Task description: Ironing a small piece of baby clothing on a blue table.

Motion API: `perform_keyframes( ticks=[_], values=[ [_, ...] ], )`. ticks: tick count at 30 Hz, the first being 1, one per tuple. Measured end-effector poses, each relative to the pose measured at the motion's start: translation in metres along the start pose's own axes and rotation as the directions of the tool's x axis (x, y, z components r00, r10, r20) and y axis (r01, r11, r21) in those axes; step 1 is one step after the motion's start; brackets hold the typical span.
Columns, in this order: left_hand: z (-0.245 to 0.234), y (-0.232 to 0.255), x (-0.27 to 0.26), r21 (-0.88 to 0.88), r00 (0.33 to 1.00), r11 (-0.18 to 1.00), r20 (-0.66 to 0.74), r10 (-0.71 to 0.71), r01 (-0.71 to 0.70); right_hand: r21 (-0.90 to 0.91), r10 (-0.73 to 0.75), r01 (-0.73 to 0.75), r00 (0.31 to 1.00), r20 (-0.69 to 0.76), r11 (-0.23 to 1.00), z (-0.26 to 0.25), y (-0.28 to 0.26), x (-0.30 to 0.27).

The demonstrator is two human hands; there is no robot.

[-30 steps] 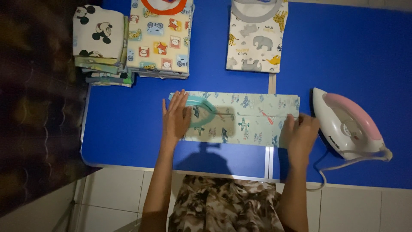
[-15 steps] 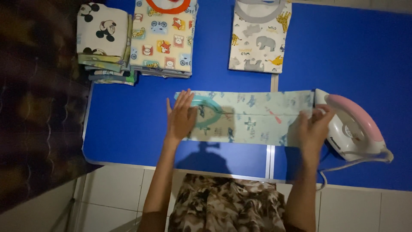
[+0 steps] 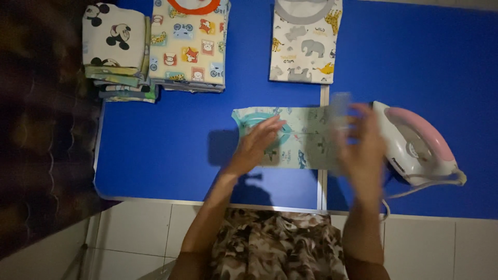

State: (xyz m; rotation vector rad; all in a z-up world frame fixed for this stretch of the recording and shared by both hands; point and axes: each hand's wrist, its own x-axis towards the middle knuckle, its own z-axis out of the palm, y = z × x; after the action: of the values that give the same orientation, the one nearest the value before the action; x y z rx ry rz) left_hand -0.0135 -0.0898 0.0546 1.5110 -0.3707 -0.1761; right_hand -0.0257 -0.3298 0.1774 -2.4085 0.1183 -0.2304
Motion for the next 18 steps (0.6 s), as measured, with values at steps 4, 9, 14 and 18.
perform_keyframes(
  ticks=[4,9,14,18],
  values=[
    [0.001,-0.038,-0.005,-0.443,0.956,0.853,0.032,-0.292,0.276,0.39,-0.094,0.037,0.987,0.128,0.92,0.019,-0.036,-0.005],
    [-0.008,-0.072,-0.015,-0.329,0.978,0.931,-0.078,-0.195,0.159,0.417,-0.122,0.06,0.985,0.123,0.907,0.039,-0.017,0.002],
    [-0.03,-0.082,-0.027,-0.363,0.951,0.898,-0.085,-0.299,0.25,0.147,-0.029,-0.001,0.98,0.199,0.989,0.054,0.004,0.0],
    [-0.035,-0.081,-0.029,-0.477,0.871,0.781,-0.06,-0.487,0.404,-0.026,-0.312,0.317,0.943,0.116,0.948,0.09,0.046,-0.004]
  ],
)
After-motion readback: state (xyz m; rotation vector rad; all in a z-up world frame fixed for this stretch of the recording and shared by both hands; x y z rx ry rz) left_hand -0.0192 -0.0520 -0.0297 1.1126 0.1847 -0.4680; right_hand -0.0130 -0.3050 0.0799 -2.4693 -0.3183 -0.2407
